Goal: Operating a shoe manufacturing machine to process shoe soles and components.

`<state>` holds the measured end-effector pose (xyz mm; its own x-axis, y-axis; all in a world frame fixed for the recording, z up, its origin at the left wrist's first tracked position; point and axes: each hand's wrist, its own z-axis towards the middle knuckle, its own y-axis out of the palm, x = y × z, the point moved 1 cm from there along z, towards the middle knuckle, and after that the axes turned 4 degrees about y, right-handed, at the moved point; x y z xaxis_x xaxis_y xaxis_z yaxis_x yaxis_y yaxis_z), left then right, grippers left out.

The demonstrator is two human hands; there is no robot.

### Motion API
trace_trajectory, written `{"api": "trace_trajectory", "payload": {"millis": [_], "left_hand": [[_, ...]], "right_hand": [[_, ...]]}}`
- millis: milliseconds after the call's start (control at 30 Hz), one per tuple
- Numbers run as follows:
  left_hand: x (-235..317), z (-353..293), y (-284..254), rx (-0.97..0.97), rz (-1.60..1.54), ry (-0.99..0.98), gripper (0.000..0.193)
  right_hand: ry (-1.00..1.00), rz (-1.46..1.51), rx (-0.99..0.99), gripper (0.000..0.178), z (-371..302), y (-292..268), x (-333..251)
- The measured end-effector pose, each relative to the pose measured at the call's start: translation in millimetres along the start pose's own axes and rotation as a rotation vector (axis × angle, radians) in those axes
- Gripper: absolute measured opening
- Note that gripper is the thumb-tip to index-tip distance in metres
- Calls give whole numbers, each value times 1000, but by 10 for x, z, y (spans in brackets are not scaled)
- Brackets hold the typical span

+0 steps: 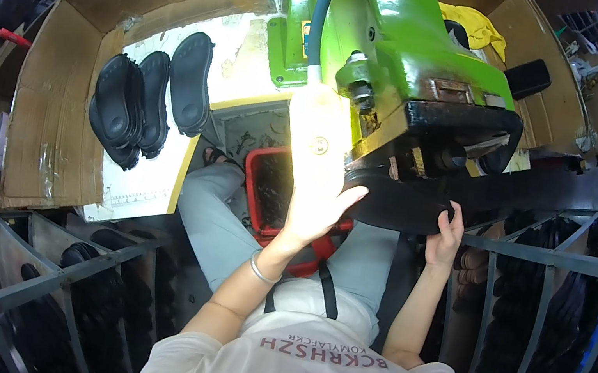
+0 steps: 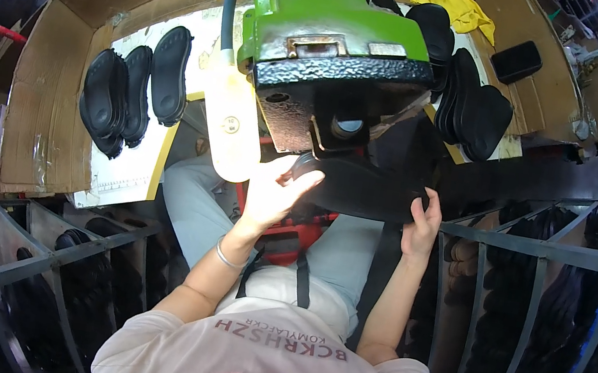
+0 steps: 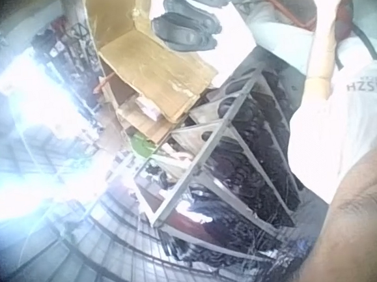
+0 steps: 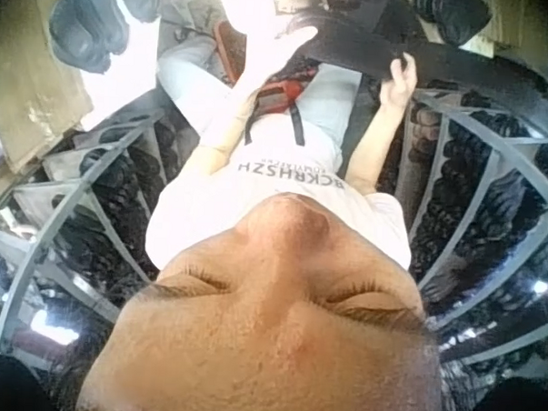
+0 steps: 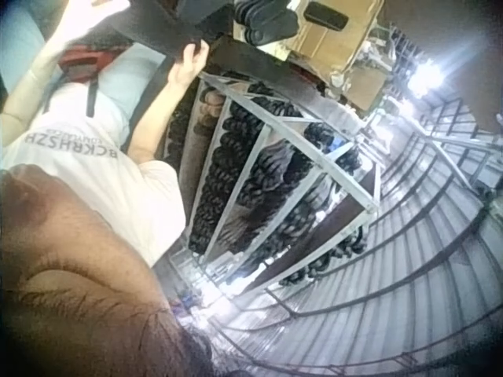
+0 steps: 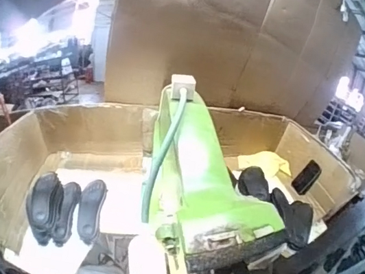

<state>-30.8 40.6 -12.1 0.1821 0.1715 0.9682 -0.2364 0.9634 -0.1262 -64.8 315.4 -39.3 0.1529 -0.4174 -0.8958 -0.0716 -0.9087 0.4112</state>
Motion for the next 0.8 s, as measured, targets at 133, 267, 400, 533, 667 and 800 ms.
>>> {"api": "trace_trajectory", "payload": {"millis": [133,267,400,533,667,800], "left_hand": [[-102,24,17,27,431,43,15],[-7,-51,-122,75,70,33,20],[74,-100,-372,68,-245,-19,31],[190,-92,-791,127,-288,-24,27],[82,-182,-1159,186,-347,-106,27],[-187,-476,-1424,204,-352,-182,20]], "right_hand": [[-72,-10,46,22,-1,224,-180],[-99,-123,13,18,234,672,-525],[-44,-150,-173,15,416,1014,-583],[0,-146,-324,18,412,1187,-251],[-98,-143,-450,29,214,1370,-38],[-54,-166,-518,37,90,1549,84]]}}
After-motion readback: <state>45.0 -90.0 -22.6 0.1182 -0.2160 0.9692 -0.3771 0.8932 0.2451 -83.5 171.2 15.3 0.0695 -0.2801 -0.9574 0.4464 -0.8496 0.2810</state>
